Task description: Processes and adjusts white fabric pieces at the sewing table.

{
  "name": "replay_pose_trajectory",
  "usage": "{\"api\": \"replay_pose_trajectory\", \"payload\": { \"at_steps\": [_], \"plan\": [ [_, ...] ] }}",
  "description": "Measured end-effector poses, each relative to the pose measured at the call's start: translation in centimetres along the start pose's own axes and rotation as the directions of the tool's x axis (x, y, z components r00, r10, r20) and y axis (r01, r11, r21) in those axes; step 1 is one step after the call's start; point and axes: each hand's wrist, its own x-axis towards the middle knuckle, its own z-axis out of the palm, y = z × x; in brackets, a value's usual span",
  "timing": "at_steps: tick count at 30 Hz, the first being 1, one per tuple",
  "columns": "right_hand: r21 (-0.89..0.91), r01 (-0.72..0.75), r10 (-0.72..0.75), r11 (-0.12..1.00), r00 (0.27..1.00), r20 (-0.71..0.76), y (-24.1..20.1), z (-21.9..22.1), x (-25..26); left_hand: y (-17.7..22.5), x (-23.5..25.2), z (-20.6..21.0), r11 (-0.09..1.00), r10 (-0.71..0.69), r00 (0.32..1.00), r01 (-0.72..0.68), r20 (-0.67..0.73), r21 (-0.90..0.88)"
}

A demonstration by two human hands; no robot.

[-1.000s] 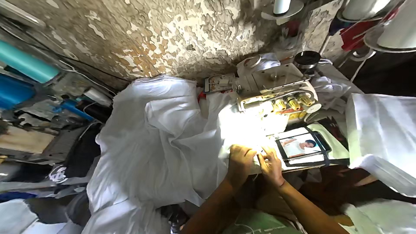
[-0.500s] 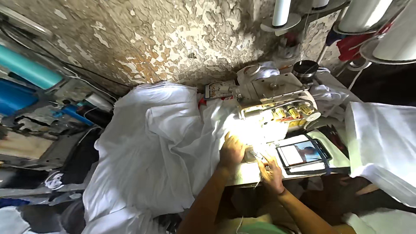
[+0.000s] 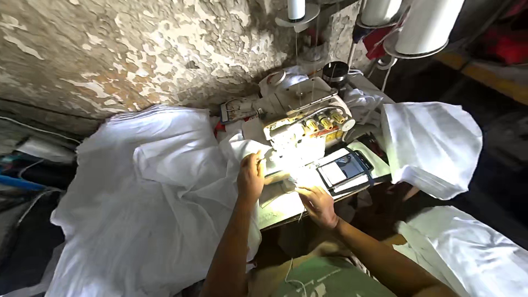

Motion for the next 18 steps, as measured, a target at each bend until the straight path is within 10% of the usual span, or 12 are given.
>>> {"api": "replay_pose_trajectory", "payload": {
  "at_steps": [8,13,18],
  "plan": [
    [-0.418,-0.161,0.135,0.894,0.987,-0.090,5.2,-7.5,-1.7,1.6,-6.4,-1.0,0.941,-0.179,0.984,0.176,0.015,-0.289],
    [-0.478,-0.147,0.132,0.866,0.989,-0.065,6.1,-8.0,-1.5,2.3,-5.1,-2.6,0.998,-0.015,0.985,0.003,-0.175,-0.069],
    [-0.473,-0.134,0.117,0.871,0.991,-0.065,6.3,-7.1,-1.2,0.9,0.7,-3.9,0.986,0.056,0.997,-0.064,0.056,0.154]
  ]
}}
